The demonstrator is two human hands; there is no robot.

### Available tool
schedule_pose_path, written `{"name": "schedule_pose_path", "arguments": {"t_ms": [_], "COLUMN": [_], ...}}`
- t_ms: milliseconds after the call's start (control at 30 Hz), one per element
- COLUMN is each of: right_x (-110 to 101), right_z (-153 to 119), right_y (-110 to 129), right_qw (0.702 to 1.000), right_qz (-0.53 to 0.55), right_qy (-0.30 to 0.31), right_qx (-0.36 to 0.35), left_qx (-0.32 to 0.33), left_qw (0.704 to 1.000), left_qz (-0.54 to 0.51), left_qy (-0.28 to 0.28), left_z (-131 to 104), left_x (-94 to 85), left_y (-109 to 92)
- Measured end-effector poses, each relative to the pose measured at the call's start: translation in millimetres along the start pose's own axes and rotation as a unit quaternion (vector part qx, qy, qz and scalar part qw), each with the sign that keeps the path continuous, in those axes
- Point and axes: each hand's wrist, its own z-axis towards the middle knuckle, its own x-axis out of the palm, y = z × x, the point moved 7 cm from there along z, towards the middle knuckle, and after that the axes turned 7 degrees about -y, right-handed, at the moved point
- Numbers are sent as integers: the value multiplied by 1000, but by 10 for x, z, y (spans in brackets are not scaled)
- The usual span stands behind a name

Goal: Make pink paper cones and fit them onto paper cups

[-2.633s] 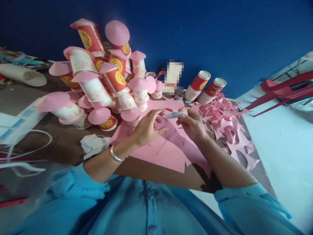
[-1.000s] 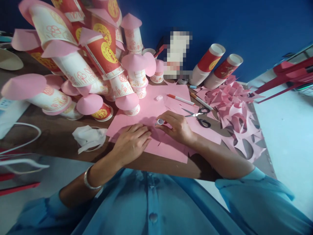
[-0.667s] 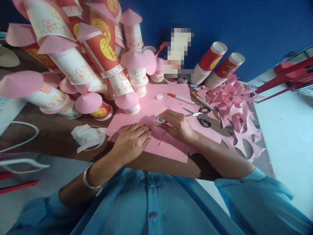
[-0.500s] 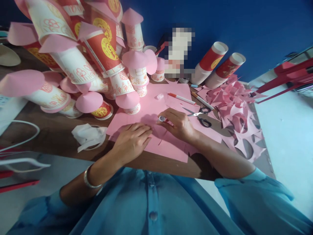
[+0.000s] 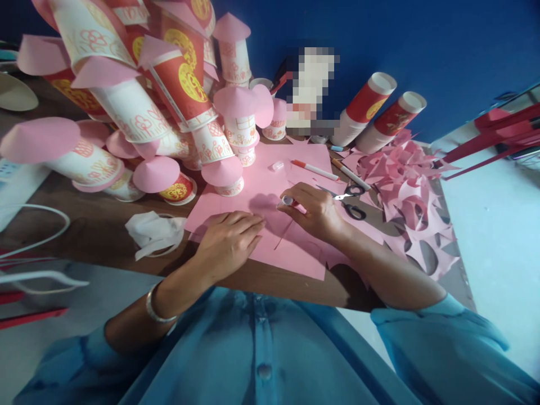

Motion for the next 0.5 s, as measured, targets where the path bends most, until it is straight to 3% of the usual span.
{"name": "schedule_pose_path", "arguments": {"t_ms": [200, 367, 500], "right_x": [-83, -264, -133], "right_z": [-19, -13, -24], "right_y": [-57, -22, 133], "right_qw": [999, 996, 998], "right_qz": [-29, -20, 13], "right_qy": [-9, -80, -53], "right_qx": [10, 30, 5], "left_qx": [-4, 0, 13], "left_qw": [1000, 1000, 1000], "left_qz": [-3, 3, 20], "left_qy": [1, -5, -10], "left_z": [3, 3, 14], "left_x": [-3, -4, 1], "left_y": [7, 4, -9]}}
